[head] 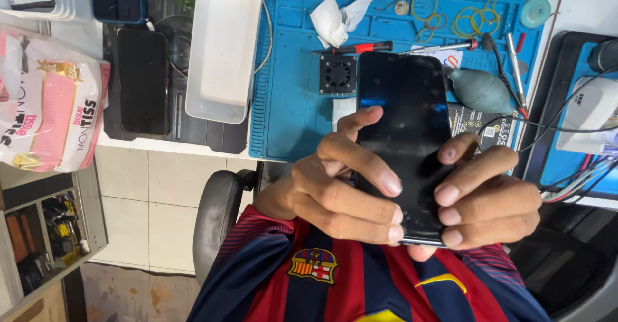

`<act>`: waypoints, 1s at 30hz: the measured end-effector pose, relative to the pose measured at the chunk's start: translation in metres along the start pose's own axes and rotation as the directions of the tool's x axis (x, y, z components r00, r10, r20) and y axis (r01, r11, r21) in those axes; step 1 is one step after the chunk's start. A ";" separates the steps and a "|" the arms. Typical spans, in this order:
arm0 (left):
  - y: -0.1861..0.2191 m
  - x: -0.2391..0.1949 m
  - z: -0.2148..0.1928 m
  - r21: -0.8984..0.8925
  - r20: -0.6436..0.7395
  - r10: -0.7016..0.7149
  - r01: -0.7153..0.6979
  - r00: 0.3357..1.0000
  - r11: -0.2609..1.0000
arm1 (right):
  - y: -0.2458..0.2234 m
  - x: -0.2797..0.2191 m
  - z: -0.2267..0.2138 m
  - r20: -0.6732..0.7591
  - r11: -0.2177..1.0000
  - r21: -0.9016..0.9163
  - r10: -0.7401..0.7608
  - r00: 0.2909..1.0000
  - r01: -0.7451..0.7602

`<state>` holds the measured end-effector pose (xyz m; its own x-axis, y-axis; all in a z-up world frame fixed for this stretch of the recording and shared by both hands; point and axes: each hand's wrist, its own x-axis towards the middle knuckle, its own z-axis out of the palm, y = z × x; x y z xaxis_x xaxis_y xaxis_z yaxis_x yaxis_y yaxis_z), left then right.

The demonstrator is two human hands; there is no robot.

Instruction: The person wipes the front and back surfaces of a black smartphone with a white tissue, then uses a small green fan to blow air along the phone's edges and ports. The person handles the phone and fan by hand throughout.

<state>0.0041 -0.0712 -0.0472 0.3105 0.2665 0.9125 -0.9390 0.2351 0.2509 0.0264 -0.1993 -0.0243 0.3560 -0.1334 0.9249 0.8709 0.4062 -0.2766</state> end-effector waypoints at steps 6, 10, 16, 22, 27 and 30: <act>-0.005 0.028 -0.002 -0.021 0.075 -0.012 0.013 0.997 1.000 | -0.011 -0.008 -0.020 0.175 0.996 -0.006 0.087 0.981 -0.087; -0.005 0.021 -0.006 -0.030 0.138 -0.045 0.049 0.989 0.998 | -0.016 -0.017 -0.031 0.179 0.995 -0.018 0.095 0.979 -0.094; 0.003 -0.031 -0.025 -0.049 0.236 -0.079 0.093 0.969 0.994 | -0.015 -0.006 -0.015 0.152 0.992 -0.002 0.121 0.981 -0.122; -0.002 0.042 0.046 0.097 -0.184 0.049 -0.031 0.982 0.995 | -0.043 0.026 -0.016 0.369 0.931 0.020 0.332 0.868 -0.364; 0.007 0.007 0.168 -0.502 -0.217 -0.374 -0.432 0.902 -0.749 | -0.058 0.017 -0.019 0.372 0.864 0.049 0.451 0.812 -0.502; 0.027 -0.016 0.169 -0.612 -0.180 -0.569 -0.544 0.802 -0.573 | -0.060 0.013 -0.010 0.303 0.864 0.207 0.390 0.869 -0.460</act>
<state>-0.0515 -0.2272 -0.0005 0.8102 0.2479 0.5312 0.4600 0.2927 -0.8383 -0.0175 -0.2344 0.0018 0.5463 0.3166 0.7754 0.5182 0.5995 -0.6099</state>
